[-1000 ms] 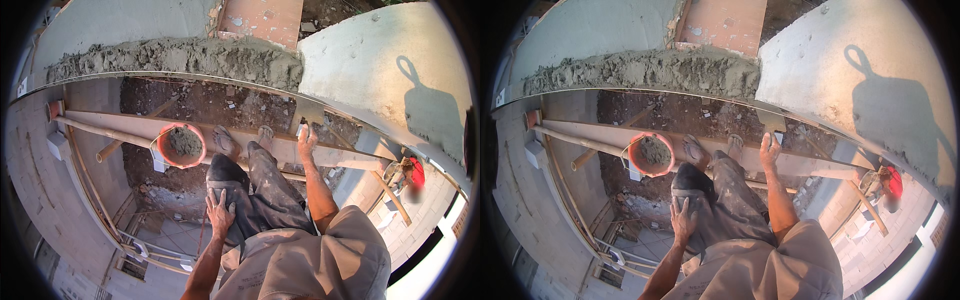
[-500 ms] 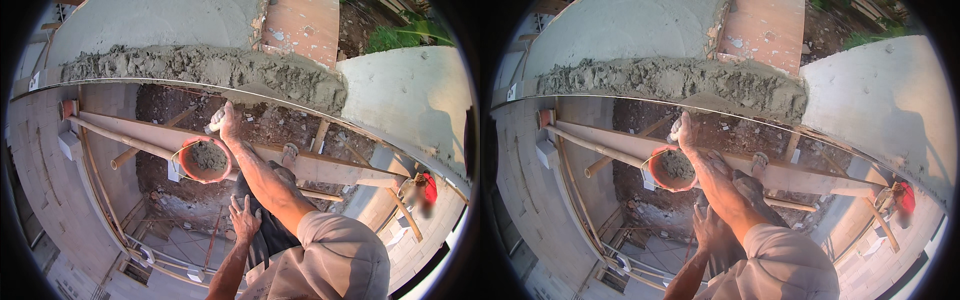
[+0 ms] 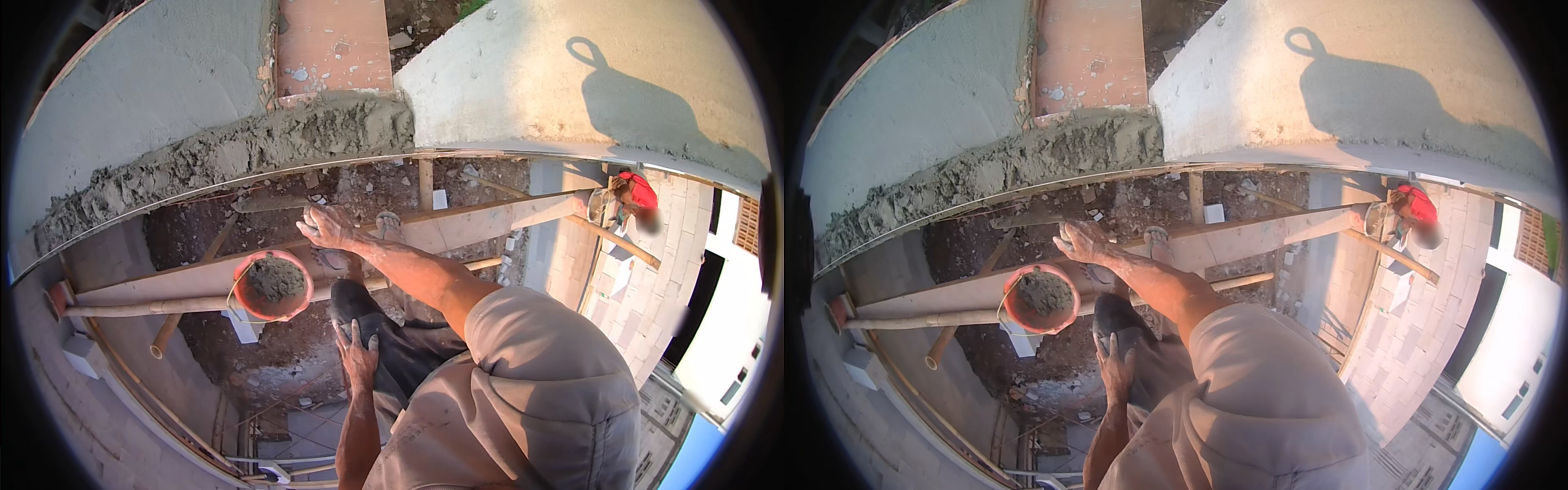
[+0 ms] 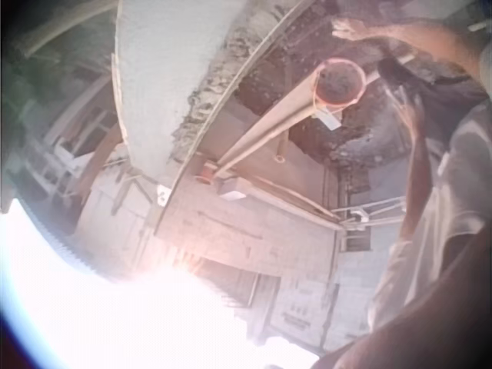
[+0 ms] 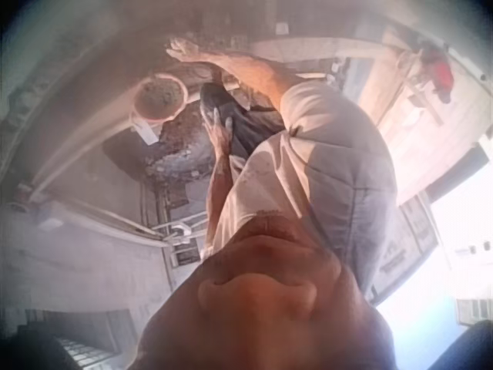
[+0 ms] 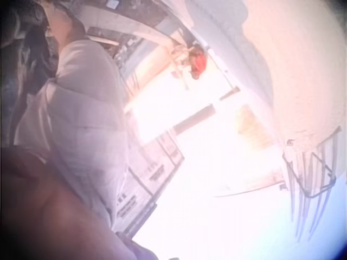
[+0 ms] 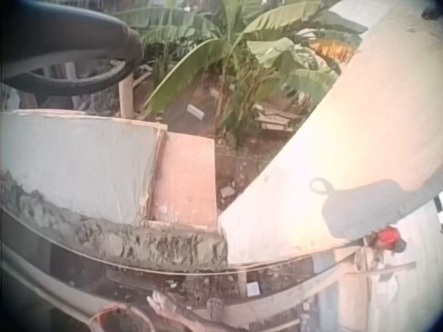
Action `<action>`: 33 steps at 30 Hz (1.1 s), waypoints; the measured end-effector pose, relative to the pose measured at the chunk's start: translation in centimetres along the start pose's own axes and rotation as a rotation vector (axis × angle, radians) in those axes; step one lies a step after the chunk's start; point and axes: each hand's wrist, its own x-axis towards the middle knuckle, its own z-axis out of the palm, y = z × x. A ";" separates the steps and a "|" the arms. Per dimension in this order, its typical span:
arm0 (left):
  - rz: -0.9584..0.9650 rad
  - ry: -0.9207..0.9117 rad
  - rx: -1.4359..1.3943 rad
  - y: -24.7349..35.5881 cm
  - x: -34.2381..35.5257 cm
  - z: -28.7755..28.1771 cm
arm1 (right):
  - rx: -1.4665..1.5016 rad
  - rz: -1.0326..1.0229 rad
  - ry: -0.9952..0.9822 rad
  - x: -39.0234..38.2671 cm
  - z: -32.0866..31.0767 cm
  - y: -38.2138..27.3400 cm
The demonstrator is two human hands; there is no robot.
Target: The person scoops wet cement from a bucket with a trowel and applies it to a curved concrete wall section, smoothing the surface along a guide line. The person repeatedly refills the trowel and continues plastering the wall.
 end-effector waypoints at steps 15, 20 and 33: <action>-0.170 -0.075 -0.369 0.5 -11.4 -2.7 | -0.276 0.325 -0.019 -16.2 -23.5 7.2; -0.188 -0.051 -0.241 -1.5 -14.0 -2.7 | -0.076 0.025 -0.131 -10.1 -17.0 -5.1; -0.381 0.340 -0.611 -0.3 -24.2 -1.7 | -0.197 -0.213 -0.159 5.3 -3.5 -1.2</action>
